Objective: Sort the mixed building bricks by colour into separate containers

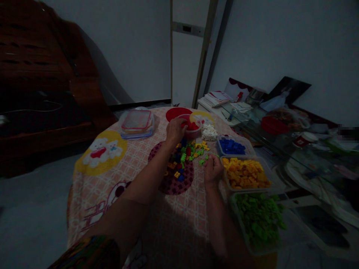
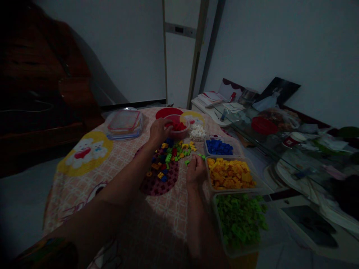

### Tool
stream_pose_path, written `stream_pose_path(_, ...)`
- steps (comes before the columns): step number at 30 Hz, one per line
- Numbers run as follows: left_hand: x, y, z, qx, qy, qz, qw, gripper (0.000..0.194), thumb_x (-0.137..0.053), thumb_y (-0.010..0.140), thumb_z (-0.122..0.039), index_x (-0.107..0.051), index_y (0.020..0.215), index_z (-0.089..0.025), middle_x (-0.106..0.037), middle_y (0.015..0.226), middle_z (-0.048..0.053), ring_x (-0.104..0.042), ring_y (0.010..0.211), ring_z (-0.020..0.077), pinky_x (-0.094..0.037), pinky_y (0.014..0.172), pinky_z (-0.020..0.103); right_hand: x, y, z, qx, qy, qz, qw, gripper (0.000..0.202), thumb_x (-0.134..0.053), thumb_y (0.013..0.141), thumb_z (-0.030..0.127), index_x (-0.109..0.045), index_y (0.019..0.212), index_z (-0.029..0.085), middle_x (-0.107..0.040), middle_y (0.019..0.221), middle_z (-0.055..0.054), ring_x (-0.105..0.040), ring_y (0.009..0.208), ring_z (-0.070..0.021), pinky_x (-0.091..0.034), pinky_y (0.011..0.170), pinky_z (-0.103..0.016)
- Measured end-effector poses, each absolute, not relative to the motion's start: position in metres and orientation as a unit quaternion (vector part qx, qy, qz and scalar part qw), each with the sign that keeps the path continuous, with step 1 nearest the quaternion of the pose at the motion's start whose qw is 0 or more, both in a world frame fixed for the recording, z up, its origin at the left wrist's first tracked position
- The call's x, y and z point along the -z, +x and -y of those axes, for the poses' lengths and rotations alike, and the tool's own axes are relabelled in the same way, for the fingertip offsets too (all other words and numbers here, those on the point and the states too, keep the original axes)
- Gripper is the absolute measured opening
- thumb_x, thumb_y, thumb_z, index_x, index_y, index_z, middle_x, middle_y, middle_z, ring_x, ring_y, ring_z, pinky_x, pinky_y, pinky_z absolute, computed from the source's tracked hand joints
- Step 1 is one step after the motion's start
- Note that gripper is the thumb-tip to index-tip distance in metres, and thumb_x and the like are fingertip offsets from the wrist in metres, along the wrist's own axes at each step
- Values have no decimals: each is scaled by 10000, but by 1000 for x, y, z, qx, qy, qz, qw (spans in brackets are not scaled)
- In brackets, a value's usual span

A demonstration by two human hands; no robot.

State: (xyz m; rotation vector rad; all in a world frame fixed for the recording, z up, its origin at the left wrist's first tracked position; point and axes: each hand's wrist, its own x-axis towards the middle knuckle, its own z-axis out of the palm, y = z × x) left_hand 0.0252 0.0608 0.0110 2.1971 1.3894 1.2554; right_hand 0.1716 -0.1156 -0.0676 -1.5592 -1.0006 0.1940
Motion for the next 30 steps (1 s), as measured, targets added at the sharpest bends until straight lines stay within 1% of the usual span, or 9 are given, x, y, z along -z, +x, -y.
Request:
stream_pose_path(4,-12,32,-86,-458,734,-479,148,172,-676,828,-156,-721,992,-182,-678,1163,139,-576,1189,319,-386,1124,454,66,171,116,-105,-675,406,607,433,-451,963,511,-715,1015,172,-631,653,10,-599,588,-171,-469,624,-281)
stream_pose_path(7,-14,30,-89,-492,716,-465,171,229,-684,826,-157,-715,1051,-184,-661,1235,149,-544,1256,319,-360,1159,451,64,171,116,-101,-678,409,602,424,-460,957,510,-717,989,175,-622,625,11,-602,604,-183,-464,631,-286)
stream_pose_path(11,-12,17,-64,-495,723,-455,159,256,-649,853,-192,-722,1098,-201,-674,1256,133,-560,1261,298,-399,1130,435,63,171,115,-91,-676,410,606,413,-465,955,500,-719,975,174,-622,611,10,-604,619,-188,-464,647,-289)
stream_pose_path(14,-3,8,-41,-422,759,-467,164,205,-603,861,-193,-760,994,-193,-737,1077,111,-661,1040,266,-490,999,394,64,171,115,-98,-674,412,605,414,-467,956,498,-720,991,172,-616,607,14,-601,610,-184,-461,642,-288)
stream_pose_path(17,6,7,-29,-357,796,-457,171,193,-617,847,-197,-784,943,-204,-766,972,81,-688,930,244,-515,931,357,67,171,113,-109,-670,410,609,418,-467,953,509,-714,999,176,-611,615,20,-587,591,-175,-454,620,-281)
stream_pose_path(20,10,13,-23,-293,839,-424,172,215,-633,851,-201,-799,987,-213,-779,1009,70,-703,946,232,-519,919,330,69,171,113,-116,-667,410,611,413,-469,950,517,-706,976,180,-602,613,26,-579,591,-171,-456,622,-278)
stream_pose_path(24,10,23,-16,-169,888,-405,136,281,-711,833,-239,-789,1103,-232,-767,1125,76,-700,1052,239,-513,938,301,68,171,113,-116,-673,406,608,423,-459,951,531,-699,949,182,-599,608,25,-575,590,-171,-457,628,-279)
stream_pose_path(27,9,26,-10,-104,896,-416,115,312,-746,818,-248,-787,1127,-246,-770,1111,79,-701,1064,250,-511,917,286,66,171,113,-115,-674,406,607,422,-468,945,536,-700,941,184,-594,593,25,-574,586,-174,-460,633,-283)
stream_pose_path(30,7,25,-8,-97,894,-420,124,312,-751,806,-232,-793,1115,-247,-777,1070,74,-706,1026,248,-510,890,284,65,170,113,-129,-675,401,606,422,-476,937,536,-705,971,183,-597,594,27,-562,561,-171,-460,614,-284)
